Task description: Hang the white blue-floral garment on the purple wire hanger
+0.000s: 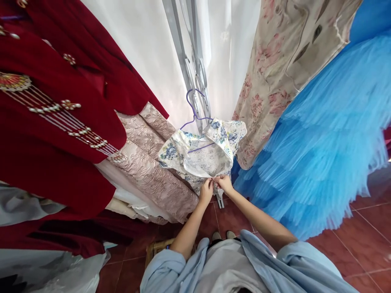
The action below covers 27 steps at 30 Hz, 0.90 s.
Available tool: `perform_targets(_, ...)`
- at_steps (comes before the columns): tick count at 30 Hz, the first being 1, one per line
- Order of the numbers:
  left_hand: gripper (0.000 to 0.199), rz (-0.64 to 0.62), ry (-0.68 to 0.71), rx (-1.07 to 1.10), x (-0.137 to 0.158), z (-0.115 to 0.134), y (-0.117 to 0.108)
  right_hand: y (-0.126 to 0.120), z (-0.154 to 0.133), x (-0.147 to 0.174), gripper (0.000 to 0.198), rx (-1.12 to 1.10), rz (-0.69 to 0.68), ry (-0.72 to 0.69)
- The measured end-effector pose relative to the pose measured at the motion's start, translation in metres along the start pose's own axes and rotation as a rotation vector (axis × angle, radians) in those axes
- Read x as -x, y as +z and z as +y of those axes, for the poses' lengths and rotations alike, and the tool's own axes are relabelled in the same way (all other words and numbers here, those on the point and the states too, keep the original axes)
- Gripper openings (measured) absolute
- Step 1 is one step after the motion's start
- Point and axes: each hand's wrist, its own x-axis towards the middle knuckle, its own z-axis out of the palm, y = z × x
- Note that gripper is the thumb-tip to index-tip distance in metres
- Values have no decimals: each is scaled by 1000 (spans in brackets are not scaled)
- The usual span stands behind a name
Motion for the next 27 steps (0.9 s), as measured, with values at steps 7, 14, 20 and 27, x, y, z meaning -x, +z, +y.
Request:
perform_targets(7,8,37,25,-92,10,10,-1,4,-29,18,28,-106,-74,15)
perform_targets(14,8,-26,-12,-83,24,6,3,8,-101,18,36,-189,-44,-74)
perform_targets(20,23,-71,-57,-93,55,7,9,7,-241,-5,27,-396,-87,-369)
perform_targets(27,25,-7,39,-69,24,45,-21,3,-280,17,24,-349,-132,-441)
